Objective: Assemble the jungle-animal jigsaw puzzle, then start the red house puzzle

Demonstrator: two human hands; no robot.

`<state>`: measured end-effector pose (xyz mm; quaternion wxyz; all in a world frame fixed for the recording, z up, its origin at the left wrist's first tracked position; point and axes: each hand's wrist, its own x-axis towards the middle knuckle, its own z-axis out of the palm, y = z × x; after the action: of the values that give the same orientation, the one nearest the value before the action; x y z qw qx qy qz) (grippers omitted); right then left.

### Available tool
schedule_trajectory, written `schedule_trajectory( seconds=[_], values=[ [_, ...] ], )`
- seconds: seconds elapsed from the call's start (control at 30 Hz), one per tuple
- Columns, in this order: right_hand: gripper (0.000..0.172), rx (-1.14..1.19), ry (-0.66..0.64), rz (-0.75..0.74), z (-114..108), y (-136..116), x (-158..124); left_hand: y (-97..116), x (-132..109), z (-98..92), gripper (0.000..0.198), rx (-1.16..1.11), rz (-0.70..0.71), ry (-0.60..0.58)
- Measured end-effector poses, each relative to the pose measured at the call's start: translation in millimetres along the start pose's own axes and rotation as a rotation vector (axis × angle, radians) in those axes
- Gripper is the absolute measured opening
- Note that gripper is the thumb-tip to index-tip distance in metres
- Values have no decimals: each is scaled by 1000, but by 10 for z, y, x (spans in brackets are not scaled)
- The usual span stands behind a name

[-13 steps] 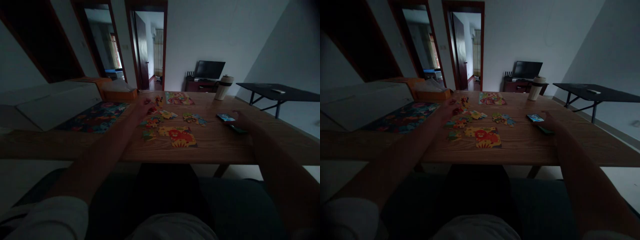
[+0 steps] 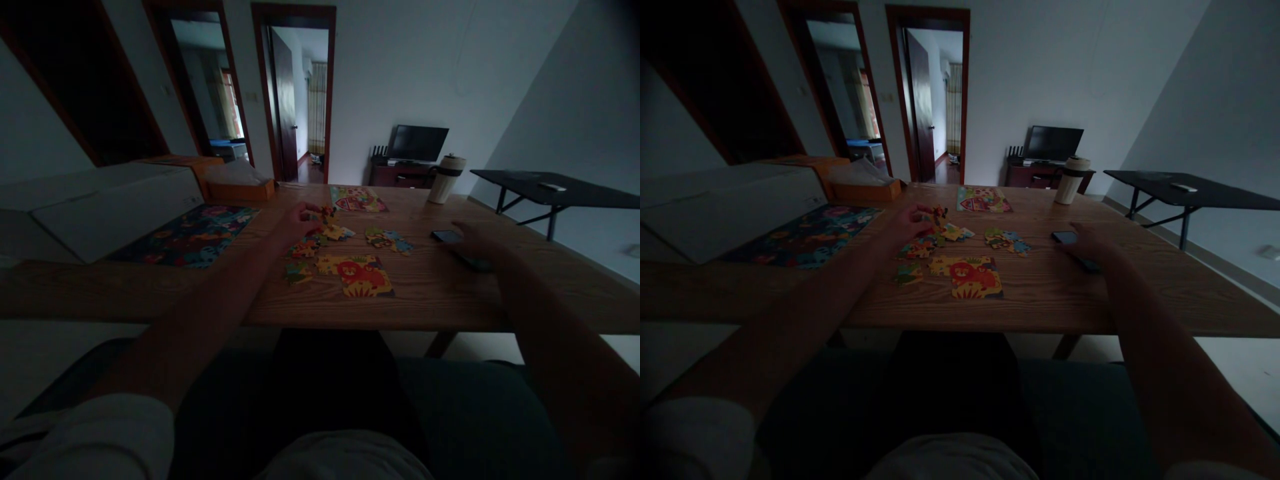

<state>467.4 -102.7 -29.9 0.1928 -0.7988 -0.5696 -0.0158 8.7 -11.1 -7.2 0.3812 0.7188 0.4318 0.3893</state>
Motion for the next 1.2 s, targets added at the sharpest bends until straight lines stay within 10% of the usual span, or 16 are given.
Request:
schedule_trajectory(
  seconds=[0.37, 0.6, 1.2],
  values=[
    [41, 285, -406, -526, 121, -1708, -127, 342, -53, -18, 47, 211, 120, -250],
    [27, 268, -510, -527, 473, -1651, -267, 155, 3, 66, 26, 200, 138, -146],
    [43, 206, -574, -467, 356, -1510, -272, -66, -4, -155, 17, 590, 68, -14]
  ],
)
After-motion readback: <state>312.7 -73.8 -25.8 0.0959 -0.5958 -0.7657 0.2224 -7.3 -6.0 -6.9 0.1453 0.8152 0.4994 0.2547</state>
